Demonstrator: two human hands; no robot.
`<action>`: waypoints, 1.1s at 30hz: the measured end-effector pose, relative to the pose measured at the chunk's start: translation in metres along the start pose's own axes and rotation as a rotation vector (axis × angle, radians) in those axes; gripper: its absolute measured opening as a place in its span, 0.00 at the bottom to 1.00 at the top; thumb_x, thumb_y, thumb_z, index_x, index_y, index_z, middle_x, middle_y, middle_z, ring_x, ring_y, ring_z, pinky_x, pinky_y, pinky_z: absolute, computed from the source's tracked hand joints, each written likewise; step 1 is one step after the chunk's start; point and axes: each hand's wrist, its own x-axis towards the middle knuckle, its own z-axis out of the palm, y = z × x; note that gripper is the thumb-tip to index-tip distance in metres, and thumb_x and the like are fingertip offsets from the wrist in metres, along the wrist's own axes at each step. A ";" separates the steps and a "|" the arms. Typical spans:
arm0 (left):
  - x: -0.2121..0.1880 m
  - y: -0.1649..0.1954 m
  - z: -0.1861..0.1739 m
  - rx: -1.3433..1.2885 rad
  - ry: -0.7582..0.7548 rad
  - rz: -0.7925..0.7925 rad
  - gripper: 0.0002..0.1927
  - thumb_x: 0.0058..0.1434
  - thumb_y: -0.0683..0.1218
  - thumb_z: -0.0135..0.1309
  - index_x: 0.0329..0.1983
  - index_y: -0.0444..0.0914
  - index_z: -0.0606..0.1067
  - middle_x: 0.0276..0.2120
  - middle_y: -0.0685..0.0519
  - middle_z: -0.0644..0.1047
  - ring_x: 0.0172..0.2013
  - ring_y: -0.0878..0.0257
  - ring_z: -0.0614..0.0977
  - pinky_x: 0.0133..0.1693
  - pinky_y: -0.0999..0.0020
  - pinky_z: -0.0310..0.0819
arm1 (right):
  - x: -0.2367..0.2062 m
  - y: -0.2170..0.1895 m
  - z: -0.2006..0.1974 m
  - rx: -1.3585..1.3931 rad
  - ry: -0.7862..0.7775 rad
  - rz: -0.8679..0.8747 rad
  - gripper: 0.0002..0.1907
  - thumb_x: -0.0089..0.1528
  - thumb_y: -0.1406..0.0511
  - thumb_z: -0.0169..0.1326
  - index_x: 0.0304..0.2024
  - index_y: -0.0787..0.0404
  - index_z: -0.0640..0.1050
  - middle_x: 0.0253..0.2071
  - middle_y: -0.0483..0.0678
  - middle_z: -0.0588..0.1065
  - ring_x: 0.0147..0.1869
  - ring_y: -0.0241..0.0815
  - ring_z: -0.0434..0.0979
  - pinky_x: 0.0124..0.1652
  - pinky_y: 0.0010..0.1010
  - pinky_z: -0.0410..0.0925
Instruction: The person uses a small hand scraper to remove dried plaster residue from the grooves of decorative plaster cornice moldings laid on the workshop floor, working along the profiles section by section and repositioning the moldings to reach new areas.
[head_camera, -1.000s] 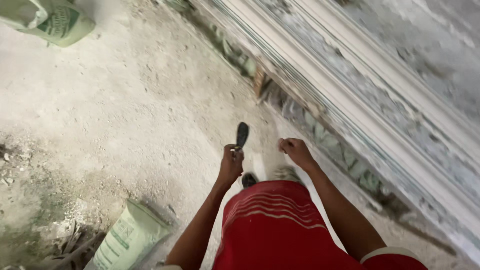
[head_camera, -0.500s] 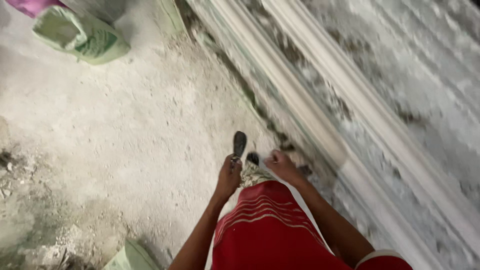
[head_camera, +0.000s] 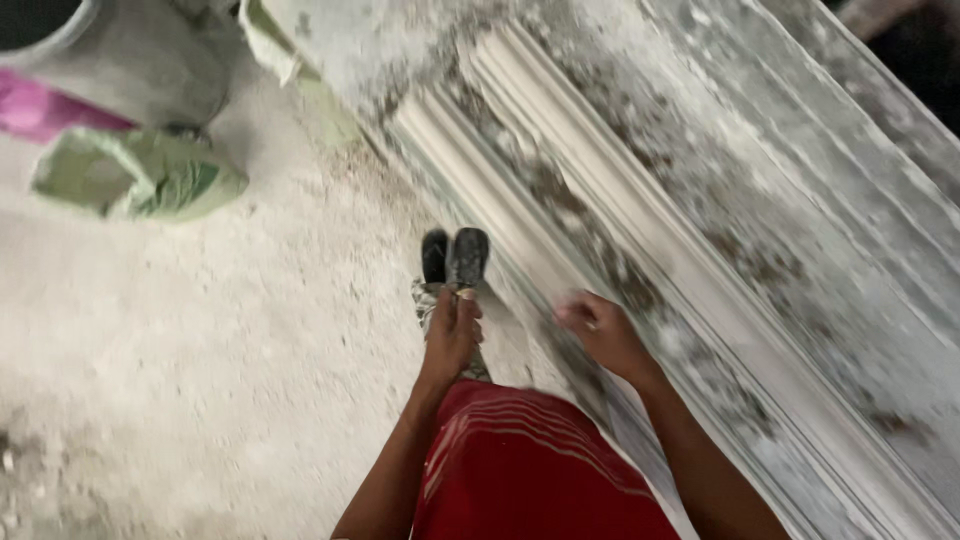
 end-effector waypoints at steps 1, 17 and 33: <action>0.032 0.010 -0.008 0.018 -0.034 0.017 0.16 0.76 0.52 0.42 0.53 0.35 0.68 0.29 0.55 0.73 0.23 0.71 0.71 0.24 0.72 0.67 | 0.026 0.003 -0.002 -0.024 0.046 0.084 0.22 0.67 0.53 0.55 0.38 0.66 0.83 0.25 0.49 0.79 0.28 0.39 0.77 0.31 0.32 0.70; 0.354 0.129 -0.089 0.196 -0.344 0.224 0.11 0.79 0.44 0.46 0.44 0.30 0.67 0.40 0.37 0.83 0.36 0.57 0.87 0.31 0.64 0.82 | 0.232 -0.081 0.034 0.133 0.278 0.370 0.14 0.71 0.58 0.50 0.43 0.63 0.78 0.38 0.49 0.81 0.40 0.39 0.84 0.38 0.32 0.74; 0.374 0.105 0.045 0.787 -0.483 0.884 0.27 0.72 0.48 0.48 0.65 0.23 0.66 0.59 0.26 0.70 0.59 0.35 0.73 0.56 0.41 0.74 | 0.275 -0.101 -0.042 -0.357 0.375 0.691 0.30 0.67 0.48 0.49 0.70 0.45 0.68 0.23 0.50 0.77 0.27 0.50 0.79 0.29 0.43 0.70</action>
